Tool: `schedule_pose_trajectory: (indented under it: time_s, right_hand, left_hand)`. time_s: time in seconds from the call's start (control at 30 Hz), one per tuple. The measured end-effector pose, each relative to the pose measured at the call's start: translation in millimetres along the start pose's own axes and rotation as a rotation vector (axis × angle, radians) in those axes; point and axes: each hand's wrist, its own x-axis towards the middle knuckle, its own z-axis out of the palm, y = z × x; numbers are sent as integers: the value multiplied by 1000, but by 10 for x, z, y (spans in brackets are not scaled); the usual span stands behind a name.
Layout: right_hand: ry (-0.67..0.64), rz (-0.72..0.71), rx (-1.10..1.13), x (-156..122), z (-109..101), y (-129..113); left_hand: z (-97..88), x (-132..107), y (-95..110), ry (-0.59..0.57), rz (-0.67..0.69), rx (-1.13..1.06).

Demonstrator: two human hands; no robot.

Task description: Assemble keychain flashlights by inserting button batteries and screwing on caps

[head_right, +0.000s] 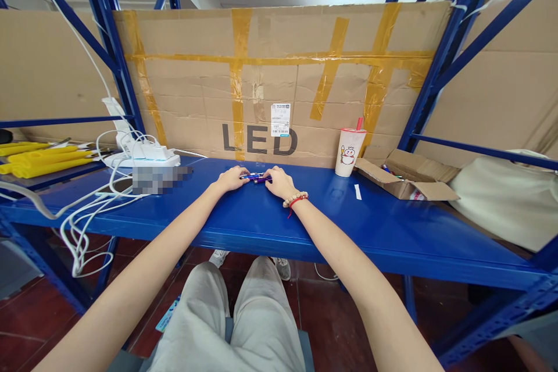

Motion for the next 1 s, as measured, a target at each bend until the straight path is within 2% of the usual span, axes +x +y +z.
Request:
schedule_pose_trajectory:
  time_s: [0.23, 0.47, 0.57, 0.87, 1.0]
  right_hand:
    - [13, 5, -21, 1, 1, -5]
    - [-8, 168, -38, -9, -19, -18]
    - [-23, 175, -22, -9, -21, -8]
    - [-45, 143, -14, -22, -82, -42]
    - [-55, 143, -29, -25, -104, -45]
  left_hand:
    - [-9, -1, -18, 34, -175, 7]
    - [-40, -14, -32, 79, -394, 0]
    - [-46, -22, -18, 101, -452, 14]
    - [-98, -49, 24, 48, -387, 50]
    - [-82, -32, 8, 37, -295, 27]
